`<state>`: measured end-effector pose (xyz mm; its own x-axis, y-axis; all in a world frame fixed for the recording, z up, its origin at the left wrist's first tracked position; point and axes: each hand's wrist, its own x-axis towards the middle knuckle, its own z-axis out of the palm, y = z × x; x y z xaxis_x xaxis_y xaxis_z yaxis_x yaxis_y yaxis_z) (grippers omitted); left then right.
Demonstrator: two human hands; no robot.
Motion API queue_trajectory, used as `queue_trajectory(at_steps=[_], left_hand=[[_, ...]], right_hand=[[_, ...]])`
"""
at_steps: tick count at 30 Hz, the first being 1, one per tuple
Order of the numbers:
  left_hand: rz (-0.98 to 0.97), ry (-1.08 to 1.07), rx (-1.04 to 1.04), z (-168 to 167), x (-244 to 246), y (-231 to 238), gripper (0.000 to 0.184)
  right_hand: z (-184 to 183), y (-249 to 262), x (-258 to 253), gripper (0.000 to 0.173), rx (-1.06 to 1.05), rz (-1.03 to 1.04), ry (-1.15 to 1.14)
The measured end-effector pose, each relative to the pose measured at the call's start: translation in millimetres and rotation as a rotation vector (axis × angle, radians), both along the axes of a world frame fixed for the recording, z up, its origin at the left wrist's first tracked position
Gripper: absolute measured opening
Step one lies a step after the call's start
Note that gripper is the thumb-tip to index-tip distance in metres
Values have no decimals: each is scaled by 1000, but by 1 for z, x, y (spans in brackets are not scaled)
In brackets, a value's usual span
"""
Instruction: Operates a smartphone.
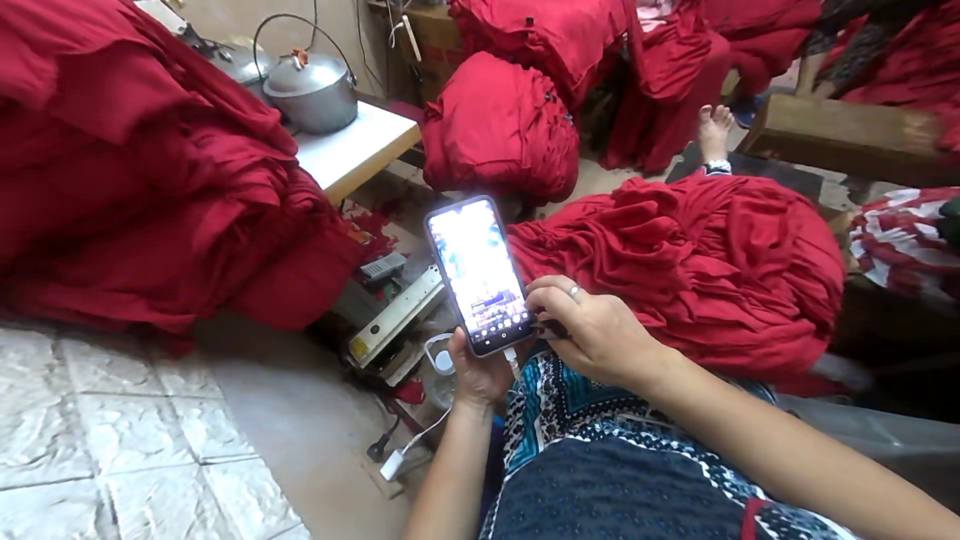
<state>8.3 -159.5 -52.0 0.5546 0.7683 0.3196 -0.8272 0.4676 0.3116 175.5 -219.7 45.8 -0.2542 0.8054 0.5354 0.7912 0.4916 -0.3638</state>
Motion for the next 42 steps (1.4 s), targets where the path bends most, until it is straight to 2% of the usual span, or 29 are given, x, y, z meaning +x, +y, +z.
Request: queue_trajectory(at_steps=[24,28,33,35,37,39,42], left_hand=[[65,32,-18,-2,-1,2,54],[8,17,-22,-3,-2,4,57],[-133,-35,-79,1,-1,8,71],[-135,-31,-98,1,-1,10,72],[-126,-23,-98,2,-3,11,71],[-90,8,-78,5,-5,13,71],[-28,41,-47,7,-10,19,70]], right_hand=[[2,2,-1,21,-6,21,-13],[9,7,8,19,17,7,-22],[51,29,49,19,102,-125,-135],[66,44,75,21,88,-194,-186],[73,65,111,23,-15,-269,-234],[64,84,155,25,-129,-321,-221],[30,95,199,31,-399,-380,-86]])
